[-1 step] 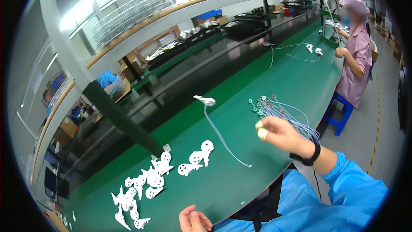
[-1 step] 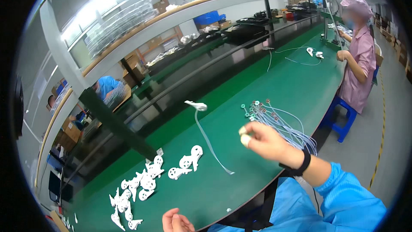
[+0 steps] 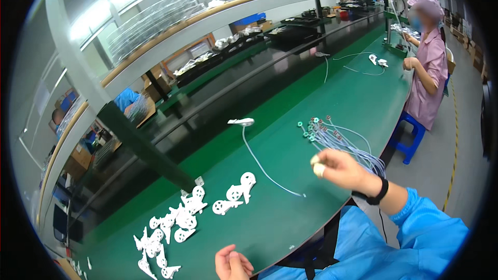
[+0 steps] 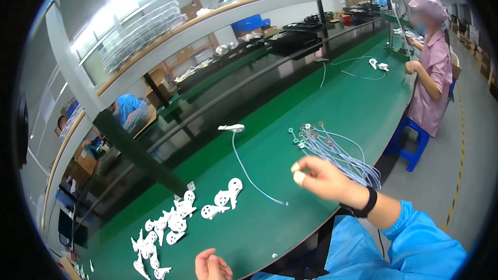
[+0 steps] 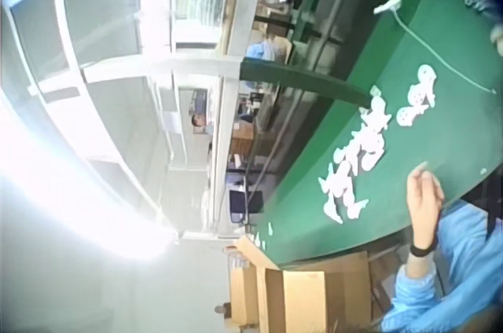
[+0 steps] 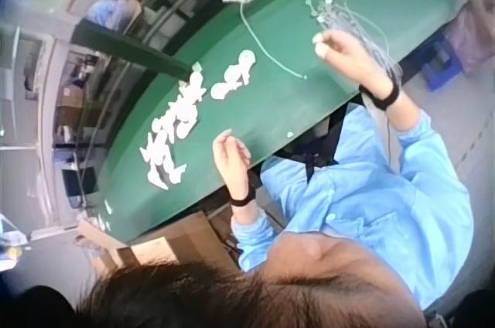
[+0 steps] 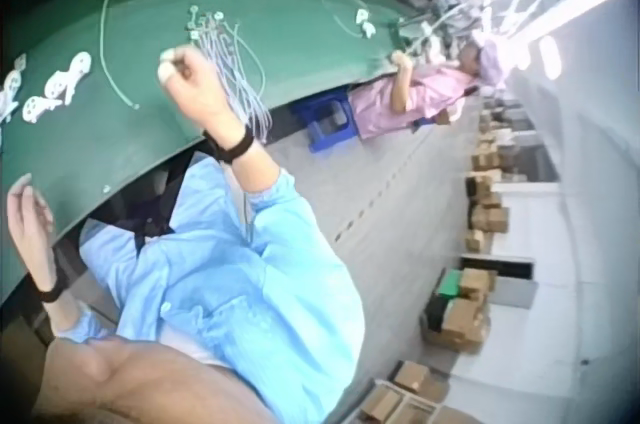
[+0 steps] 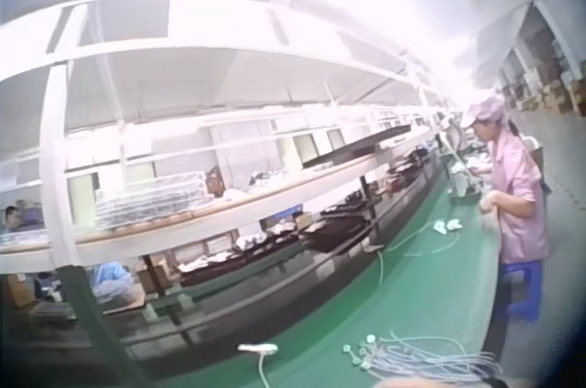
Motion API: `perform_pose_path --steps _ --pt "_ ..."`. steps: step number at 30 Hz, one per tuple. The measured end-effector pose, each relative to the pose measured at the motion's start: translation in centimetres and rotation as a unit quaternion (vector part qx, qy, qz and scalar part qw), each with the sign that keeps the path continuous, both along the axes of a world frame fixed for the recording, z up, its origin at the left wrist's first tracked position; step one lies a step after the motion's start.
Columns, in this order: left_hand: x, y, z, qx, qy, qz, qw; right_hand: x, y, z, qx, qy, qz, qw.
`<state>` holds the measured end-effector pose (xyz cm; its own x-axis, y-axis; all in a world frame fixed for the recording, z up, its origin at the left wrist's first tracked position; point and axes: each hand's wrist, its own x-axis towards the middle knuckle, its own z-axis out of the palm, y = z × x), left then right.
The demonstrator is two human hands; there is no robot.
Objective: Assembling small white plastic components with wires and metal terminals on an assembly line.
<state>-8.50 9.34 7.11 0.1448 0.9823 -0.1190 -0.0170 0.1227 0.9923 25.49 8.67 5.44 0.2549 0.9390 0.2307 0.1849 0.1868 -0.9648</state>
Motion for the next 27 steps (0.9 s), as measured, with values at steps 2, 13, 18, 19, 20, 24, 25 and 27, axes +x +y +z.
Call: perform_pose_path --steps 2,13,18,19,20,24,25,27 --pt "0.1 2.9 -2.5 0.083 0.069 -0.043 0.993 -0.2 -2.7 -0.3 -0.049 0.032 0.024 0.998" --pt "4.6 14.6 -4.8 0.203 0.492 -0.07 0.843 5.1 -11.0 0.7 -0.165 -0.127 -0.061 0.976" --pt "5.0 15.0 -3.8 0.167 0.597 -0.085 0.78 7.5 -7.5 -0.8 -0.103 -0.3 -0.084 0.945" --pt "4.9 14.9 -3.6 0.155 0.617 -0.106 0.764 7.8 -6.5 -0.9 -0.102 -0.299 -0.085 0.945" --pt "4.7 14.5 -3.5 0.151 0.634 -0.127 0.748 8.3 -5.5 -0.9 -0.102 -0.332 -0.091 0.933" --pt "0.1 14.7 -7.1 0.357 0.637 -0.155 0.665 9.4 -0.1 -1.5 -0.127 -0.414 -0.087 0.897" --pt "0.2 14.0 -6.4 0.357 0.636 -0.156 0.667 10.2 1.3 -1.5 -0.157 -0.417 -0.093 0.89" --pt "0.0 11.9 -4.1 0.101 0.524 -0.173 0.828 11.9 3.1 -0.8 -0.225 -0.408 -0.149 0.872"
